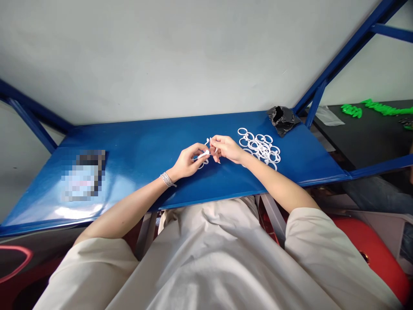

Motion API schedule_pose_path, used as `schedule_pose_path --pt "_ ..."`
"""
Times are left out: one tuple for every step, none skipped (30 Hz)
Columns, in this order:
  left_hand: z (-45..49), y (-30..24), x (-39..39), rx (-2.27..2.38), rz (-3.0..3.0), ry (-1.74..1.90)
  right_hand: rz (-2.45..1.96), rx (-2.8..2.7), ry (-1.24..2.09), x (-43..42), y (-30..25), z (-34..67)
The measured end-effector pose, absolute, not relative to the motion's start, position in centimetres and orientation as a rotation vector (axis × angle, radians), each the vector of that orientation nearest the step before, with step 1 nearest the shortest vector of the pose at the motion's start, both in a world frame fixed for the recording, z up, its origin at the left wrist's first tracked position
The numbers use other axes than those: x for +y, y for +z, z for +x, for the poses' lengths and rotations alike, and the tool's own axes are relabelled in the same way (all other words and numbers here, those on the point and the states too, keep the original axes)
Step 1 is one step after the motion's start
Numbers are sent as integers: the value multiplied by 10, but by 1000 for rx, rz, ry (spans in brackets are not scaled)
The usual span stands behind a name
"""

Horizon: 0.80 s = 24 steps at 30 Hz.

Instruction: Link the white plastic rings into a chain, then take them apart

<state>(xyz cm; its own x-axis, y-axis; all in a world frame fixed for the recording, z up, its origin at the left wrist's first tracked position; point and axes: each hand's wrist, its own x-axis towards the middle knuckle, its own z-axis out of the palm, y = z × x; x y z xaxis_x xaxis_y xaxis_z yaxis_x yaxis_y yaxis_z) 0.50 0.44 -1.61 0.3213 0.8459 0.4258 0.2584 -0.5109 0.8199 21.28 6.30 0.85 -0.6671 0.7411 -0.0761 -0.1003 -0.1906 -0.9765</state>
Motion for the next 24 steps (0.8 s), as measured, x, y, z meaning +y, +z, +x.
schedule_pose_path --pt "5 -16 4 968 1958 1179 -745 -1475 1916 63 10 213" --pt "5 -15 4 962 1973 1196 -733 -1456 1922 64 12 214" --pt "5 -15 4 952 1999 1225 -718 -1445 1929 64 13 215" --pt "5 -14 4 942 2035 1262 -702 -1438 1934 63 14 215" --pt "5 -14 4 937 2071 1302 -683 -1435 1938 63 16 216" --pt "5 -13 3 941 2095 1345 -663 -1438 1940 62 17 216" --pt "5 -13 3 954 2096 1389 -648 -1448 1939 62 18 217" --pt "5 -13 3 974 2074 1434 -636 -1465 1934 61 19 217" --pt "6 -14 3 995 2033 1471 -629 -1488 1925 59 20 218" --pt "6 -15 3 1011 1988 1500 -628 -1514 1912 58 21 218" --pt "7 -16 3 1022 1951 1520 -628 -1539 1897 57 21 219" --pt "7 -17 3 1034 1929 1531 -628 -1561 1883 56 22 219" --pt "8 -17 4 1046 1917 1546 -628 -1576 1868 55 22 219" --pt "8 -18 4 1059 1906 1566 -628 -1586 1851 55 22 219" --pt "8 -18 5 1069 1894 1589 -628 -1594 1835 54 22 218" --pt "9 -18 5 1075 1884 1609 -626 -1602 1816 54 22 218" --pt "9 -18 5 1078 1882 1621 -622 -1613 1797 53 21 218" --pt "9 -17 4 1083 1888 1620 -618 -1629 1779 53 21 217" --pt "8 -16 4 1092 1903 1609 -615 -1649 1768 53 20 217" --pt "8 -15 3 1109 1921 1590 -617 -1670 1763 52 20 216" --pt "8 -14 2 1132 1933 1575 -625 -1689 1764 51 19 216" --pt "7 -14 1 1159 1936 1563 -638 -1700 1763 51 19 215" --pt "7 -13 0 1183 1933 1555 -653 -1706 1758 50 19 215" --pt "6 -12 0 1202 1927 1547 -663 -1708 1747 50 19 214"
